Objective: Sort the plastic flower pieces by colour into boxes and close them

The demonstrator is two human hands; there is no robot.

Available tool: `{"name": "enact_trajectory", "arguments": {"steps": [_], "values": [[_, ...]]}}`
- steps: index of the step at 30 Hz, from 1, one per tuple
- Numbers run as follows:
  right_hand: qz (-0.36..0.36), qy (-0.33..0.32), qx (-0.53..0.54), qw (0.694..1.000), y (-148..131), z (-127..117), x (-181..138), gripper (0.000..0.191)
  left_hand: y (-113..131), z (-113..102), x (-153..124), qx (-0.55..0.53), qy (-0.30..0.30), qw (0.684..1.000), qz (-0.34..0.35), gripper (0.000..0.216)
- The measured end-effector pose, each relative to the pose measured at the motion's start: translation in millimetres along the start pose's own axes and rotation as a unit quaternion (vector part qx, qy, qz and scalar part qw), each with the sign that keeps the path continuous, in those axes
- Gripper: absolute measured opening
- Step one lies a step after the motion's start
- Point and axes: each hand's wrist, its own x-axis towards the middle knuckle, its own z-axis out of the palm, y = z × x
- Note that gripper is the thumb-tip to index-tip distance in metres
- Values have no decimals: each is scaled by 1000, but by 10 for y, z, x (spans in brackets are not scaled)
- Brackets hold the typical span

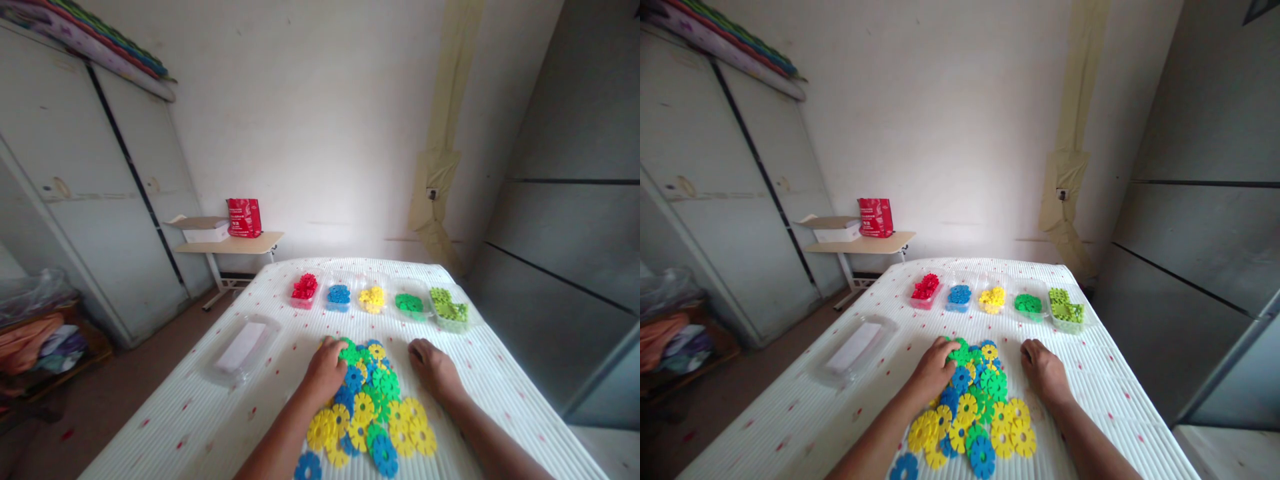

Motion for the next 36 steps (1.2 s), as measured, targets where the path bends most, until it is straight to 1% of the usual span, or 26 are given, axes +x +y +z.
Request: {"name": "enact_trajectory", "arguments": {"steps": [10, 14, 17, 20, 23, 27, 31, 33, 36], "values": [[1, -1, -11, 1000, 4, 10, 3, 18, -1, -5, -51, -19, 43, 999, 20, 25], [-8, 6, -9, 1000, 7, 12, 2, 19, 8, -32, -41, -49, 45, 998, -5, 21], [-10, 10, -11, 1000, 5, 4, 3, 19, -5, -74, -33, -97, 33, 994, -31, 13], [-11, 10, -15, 1000, 3, 2, 5, 19, -40, -112, -8, -169, 30, 984, -38, 5], [-5, 14, -11, 1000, -1, 5, 7, 19, -45, -152, 49, -243, 27, 968, -51, 5], [8, 17, 27, 999, -7, -17, 7, 17, 56, -216, 163, -305, -1, 949, -77, 11], [39, 25, 120, 992, -1, -85, 16, 14, 237, -214, 353, -333, -38, 935, -112, 14], [64, 38, 162, 984, 12, -112, 23, 15, 351, -159, 519, -362, -40, 923, -122, 15], [90, 57, 197, 975, 40, -122, 33, 17, 565, -15, 879, -401, -23, 907, -123, 18]]}}
